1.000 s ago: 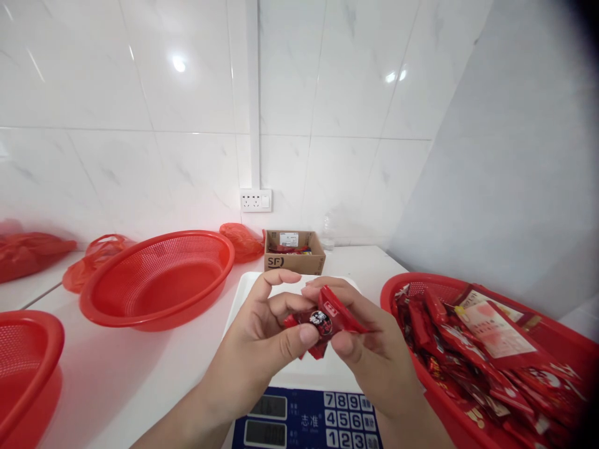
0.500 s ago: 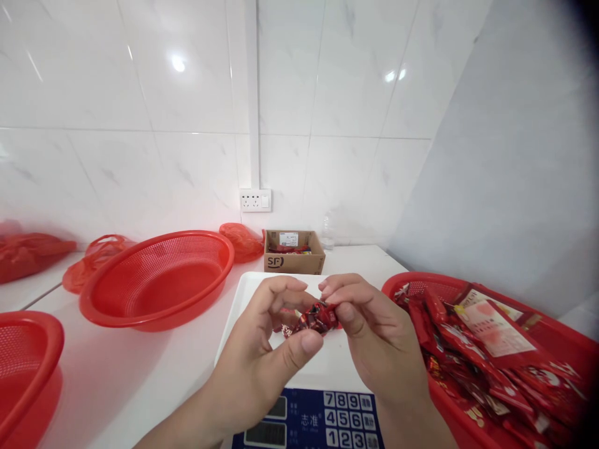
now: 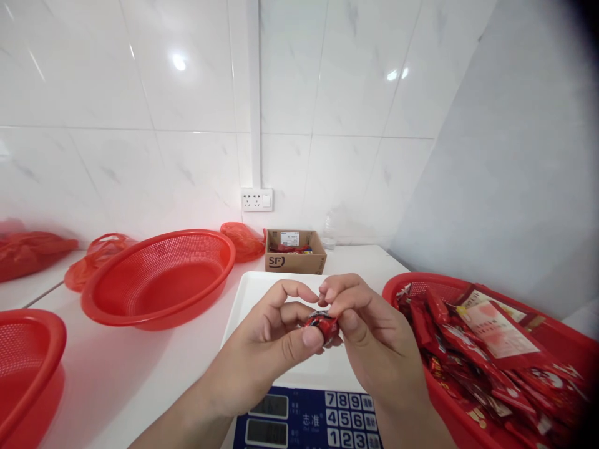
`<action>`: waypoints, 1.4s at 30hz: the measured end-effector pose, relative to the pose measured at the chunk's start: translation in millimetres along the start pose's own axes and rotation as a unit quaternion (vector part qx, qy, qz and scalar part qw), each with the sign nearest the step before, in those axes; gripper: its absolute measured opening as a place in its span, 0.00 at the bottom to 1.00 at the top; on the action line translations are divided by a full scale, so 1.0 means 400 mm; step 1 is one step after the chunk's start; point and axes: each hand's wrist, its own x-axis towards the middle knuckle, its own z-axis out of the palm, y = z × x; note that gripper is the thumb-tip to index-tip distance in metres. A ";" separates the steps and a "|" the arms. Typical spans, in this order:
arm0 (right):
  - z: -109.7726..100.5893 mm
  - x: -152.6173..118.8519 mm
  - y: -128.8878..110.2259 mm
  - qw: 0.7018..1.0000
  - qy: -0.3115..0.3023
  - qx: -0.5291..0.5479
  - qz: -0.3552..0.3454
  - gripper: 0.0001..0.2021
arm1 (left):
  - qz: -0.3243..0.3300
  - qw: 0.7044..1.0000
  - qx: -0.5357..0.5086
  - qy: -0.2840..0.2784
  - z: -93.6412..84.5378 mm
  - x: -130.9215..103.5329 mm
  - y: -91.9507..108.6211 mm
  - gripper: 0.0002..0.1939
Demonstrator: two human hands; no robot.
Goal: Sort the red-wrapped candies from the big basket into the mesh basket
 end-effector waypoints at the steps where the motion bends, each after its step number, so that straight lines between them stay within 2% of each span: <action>1: -0.002 0.002 -0.001 1.000 -0.011 0.001 -0.001 0.07 | -0.003 1.000 0.003 -0.001 -0.001 0.000 0.000 0.15; 6: -0.004 0.009 -0.011 0.999 -0.036 0.016 0.006 0.07 | -0.016 1.000 0.001 -0.011 -0.001 0.000 0.000 0.17; 11: 0.002 0.006 -0.020 1.000 -0.023 0.000 0.006 0.05 | -0.020 1.000 -0.004 0.003 0.001 -0.001 -0.005 0.16; 20: -0.002 -0.002 -0.012 1.000 -0.002 0.018 0.000 0.05 | -0.002 0.999 -0.031 -0.029 0.007 0.002 -0.010 0.14; 24: -0.003 0.002 -0.018 1.000 -0.001 0.010 0.007 0.05 | -0.020 0.999 -0.039 -0.021 0.007 0.003 -0.008 0.17; 29: -0.009 0.012 -0.027 0.999 -0.032 -0.007 -0.004 0.05 | -0.045 0.998 -0.045 -0.008 0.009 0.004 -0.005 0.23; 33: -0.008 0.014 -0.026 0.997 -0.036 -0.059 -0.025 0.06 | -0.038 0.997 -0.059 0.025 0.009 0.008 -0.007 0.20; 36: -0.003 0.013 -0.023 0.994 -0.032 -0.093 -0.044 0.08 | -0.027 0.997 -0.058 0.035 0.008 0.008 -0.009 0.19; 42: -0.011 0.011 -0.012 0.999 0.015 -0.037 -0.033 0.05 | -0.037 0.998 -0.040 0.016 0.011 0.005 -0.003 0.21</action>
